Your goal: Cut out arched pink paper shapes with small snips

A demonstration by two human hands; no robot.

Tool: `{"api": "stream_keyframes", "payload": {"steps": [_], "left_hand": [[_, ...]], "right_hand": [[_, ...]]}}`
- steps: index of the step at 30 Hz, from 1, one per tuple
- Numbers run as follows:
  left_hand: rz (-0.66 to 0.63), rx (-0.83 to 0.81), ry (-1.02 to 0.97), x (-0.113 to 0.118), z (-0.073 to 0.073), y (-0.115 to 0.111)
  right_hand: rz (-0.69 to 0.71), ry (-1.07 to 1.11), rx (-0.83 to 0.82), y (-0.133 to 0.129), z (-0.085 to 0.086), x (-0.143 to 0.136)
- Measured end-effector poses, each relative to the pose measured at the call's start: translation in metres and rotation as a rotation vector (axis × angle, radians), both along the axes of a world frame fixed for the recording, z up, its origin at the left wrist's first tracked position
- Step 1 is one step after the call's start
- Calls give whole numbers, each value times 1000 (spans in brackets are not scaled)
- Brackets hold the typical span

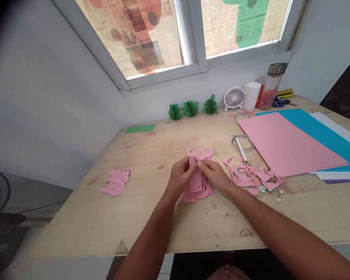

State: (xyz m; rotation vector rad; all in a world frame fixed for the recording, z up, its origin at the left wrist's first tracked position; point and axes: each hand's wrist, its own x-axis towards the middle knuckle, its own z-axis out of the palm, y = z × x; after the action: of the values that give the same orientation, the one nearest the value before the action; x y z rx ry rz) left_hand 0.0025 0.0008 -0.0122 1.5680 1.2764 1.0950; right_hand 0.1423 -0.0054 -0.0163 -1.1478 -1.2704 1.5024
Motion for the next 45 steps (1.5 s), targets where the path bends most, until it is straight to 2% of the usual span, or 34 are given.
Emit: {"api": "stream_keyframes", "payload": {"steps": [45], "left_hand": [[-9,12,3,0,0,1]], "right_hand": [[0,11,3,-2,3,0]]}}
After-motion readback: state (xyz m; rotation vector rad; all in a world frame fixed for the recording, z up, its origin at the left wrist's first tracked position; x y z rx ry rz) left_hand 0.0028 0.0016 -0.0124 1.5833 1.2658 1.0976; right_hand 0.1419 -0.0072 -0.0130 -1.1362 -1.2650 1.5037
